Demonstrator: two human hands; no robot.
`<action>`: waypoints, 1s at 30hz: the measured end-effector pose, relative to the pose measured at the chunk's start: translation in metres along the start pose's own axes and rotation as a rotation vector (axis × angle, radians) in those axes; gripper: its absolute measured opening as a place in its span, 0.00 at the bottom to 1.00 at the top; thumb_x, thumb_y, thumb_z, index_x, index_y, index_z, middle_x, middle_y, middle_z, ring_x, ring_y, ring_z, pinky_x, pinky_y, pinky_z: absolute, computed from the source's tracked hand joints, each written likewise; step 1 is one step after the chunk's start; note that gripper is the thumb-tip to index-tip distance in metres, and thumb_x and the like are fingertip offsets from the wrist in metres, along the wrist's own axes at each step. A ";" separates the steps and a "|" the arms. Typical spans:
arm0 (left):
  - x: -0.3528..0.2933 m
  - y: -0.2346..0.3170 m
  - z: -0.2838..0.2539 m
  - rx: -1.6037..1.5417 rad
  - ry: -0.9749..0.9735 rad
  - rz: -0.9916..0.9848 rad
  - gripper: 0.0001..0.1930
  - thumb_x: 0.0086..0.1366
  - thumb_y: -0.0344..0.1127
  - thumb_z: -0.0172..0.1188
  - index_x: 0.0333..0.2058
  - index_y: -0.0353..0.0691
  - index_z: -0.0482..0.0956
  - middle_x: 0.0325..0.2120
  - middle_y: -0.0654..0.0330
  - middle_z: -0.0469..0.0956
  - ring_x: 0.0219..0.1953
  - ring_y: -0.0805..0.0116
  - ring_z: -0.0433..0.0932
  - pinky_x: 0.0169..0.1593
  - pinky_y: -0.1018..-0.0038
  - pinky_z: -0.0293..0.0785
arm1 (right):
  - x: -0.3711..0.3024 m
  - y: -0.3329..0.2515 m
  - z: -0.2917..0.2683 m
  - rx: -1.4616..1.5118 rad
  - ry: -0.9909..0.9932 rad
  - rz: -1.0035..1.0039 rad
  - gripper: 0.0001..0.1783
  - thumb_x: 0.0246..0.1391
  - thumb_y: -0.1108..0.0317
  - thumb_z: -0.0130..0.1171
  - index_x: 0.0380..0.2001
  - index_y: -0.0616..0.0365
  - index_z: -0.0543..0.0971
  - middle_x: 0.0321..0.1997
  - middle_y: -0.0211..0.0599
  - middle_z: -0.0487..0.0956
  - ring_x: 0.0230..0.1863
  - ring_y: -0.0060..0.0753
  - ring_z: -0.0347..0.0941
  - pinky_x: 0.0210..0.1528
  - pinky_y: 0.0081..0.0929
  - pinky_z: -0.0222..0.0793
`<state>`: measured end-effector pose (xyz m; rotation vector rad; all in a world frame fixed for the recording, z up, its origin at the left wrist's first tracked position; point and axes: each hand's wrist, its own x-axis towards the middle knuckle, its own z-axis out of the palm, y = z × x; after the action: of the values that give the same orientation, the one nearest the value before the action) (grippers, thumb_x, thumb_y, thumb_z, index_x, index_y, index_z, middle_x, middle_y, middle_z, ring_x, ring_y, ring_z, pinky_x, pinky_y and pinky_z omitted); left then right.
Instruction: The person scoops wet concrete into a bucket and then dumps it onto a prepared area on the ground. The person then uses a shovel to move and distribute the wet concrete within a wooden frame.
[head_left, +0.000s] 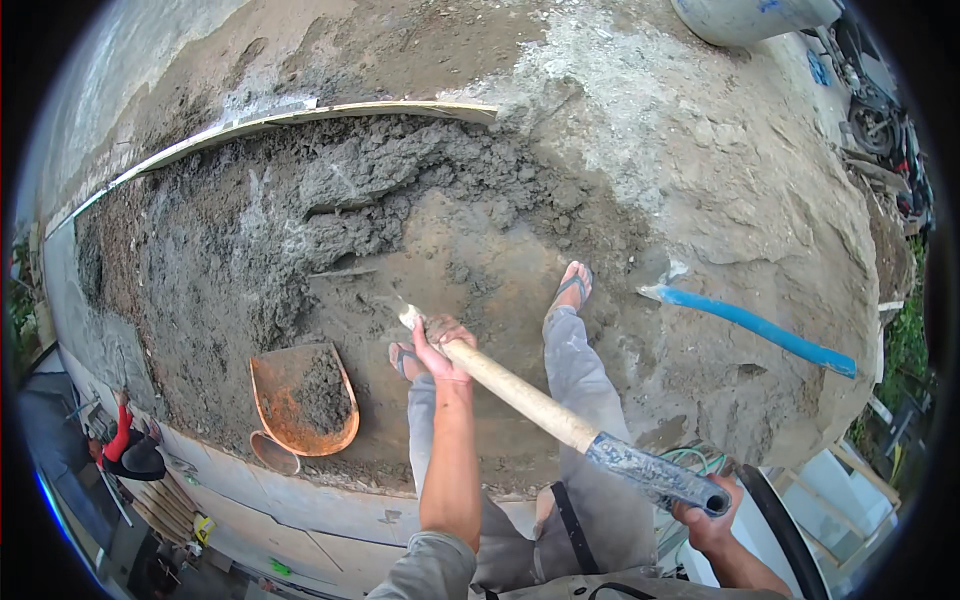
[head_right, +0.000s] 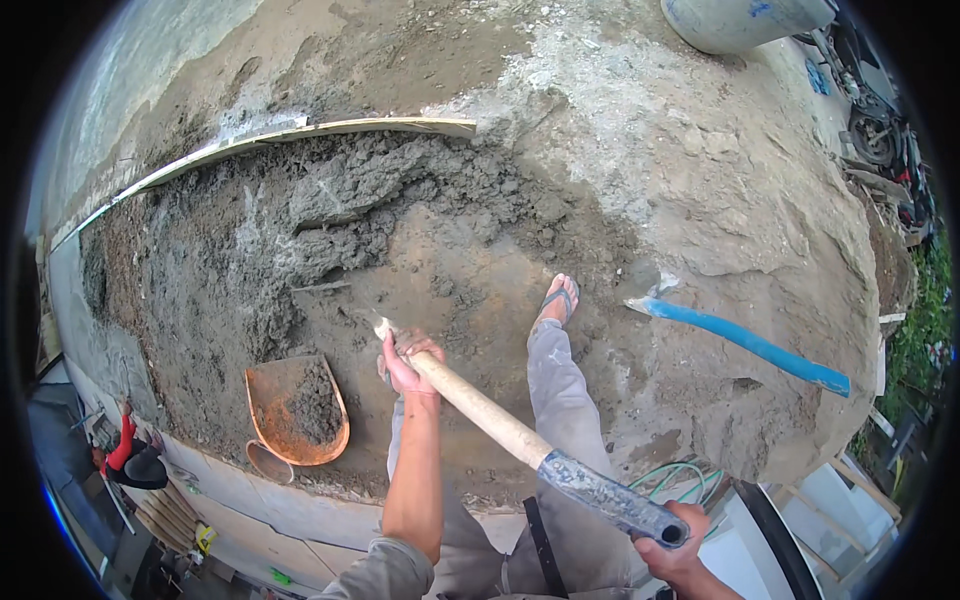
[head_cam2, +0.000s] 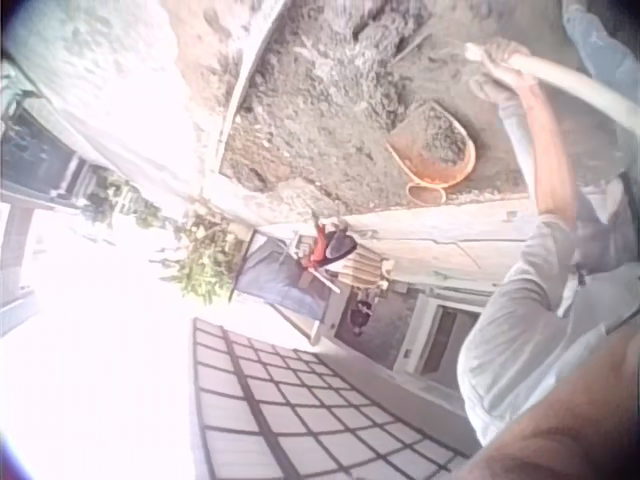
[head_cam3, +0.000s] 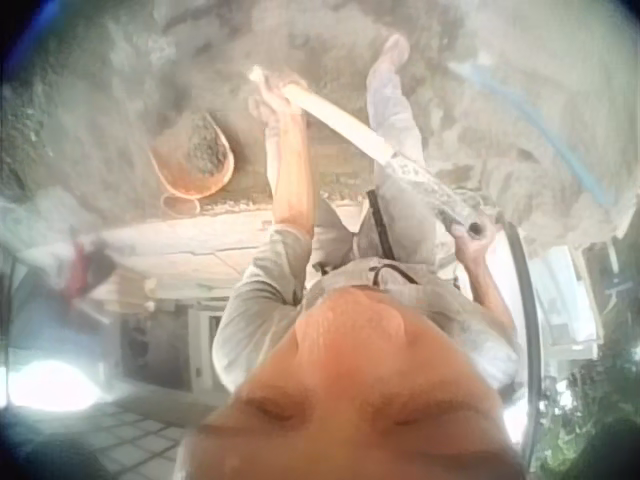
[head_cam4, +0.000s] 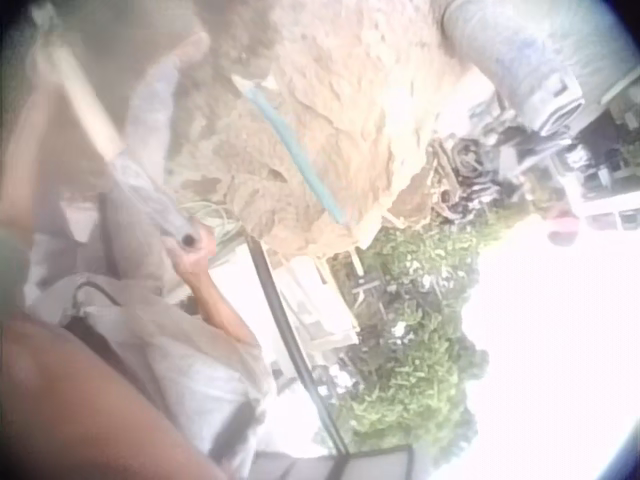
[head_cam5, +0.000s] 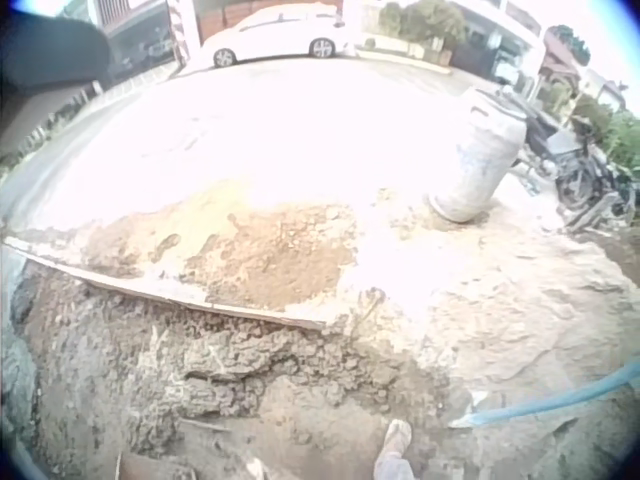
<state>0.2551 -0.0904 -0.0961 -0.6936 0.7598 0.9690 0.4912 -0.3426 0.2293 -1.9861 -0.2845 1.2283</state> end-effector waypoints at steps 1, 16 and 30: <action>0.017 -0.061 0.007 -0.106 0.027 -0.115 0.10 0.58 0.41 0.57 0.26 0.41 0.70 0.12 0.72 0.65 0.13 0.82 0.64 0.22 0.84 0.68 | 0.006 -0.011 -0.028 0.076 0.121 0.100 0.33 0.39 0.39 0.65 0.20 0.61 0.68 0.11 0.27 0.68 0.12 0.19 0.64 0.14 0.22 0.58; 0.289 -0.496 0.003 0.089 0.460 -0.435 0.16 0.58 0.52 0.53 0.25 0.48 0.63 0.20 0.65 0.66 0.20 0.69 0.67 0.26 0.72 0.68 | 0.272 -0.057 -0.332 -0.077 0.731 0.088 0.17 0.61 0.49 0.46 0.23 0.45 0.67 0.11 0.14 0.49 0.09 0.10 0.38 0.11 0.15 0.36; 0.353 -0.091 -0.079 0.231 0.379 0.011 0.11 0.59 0.42 0.53 0.26 0.45 0.63 0.19 0.65 0.65 0.20 0.72 0.66 0.24 0.75 0.69 | 0.383 0.113 -0.008 0.244 0.338 0.150 0.23 0.59 0.46 0.48 0.17 0.45 0.59 0.08 0.16 0.51 0.06 0.12 0.43 0.09 0.16 0.40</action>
<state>0.4449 -0.0289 -0.4116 -0.6776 1.1891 0.7508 0.6708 -0.2146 -0.1041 -1.9831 0.1774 0.9424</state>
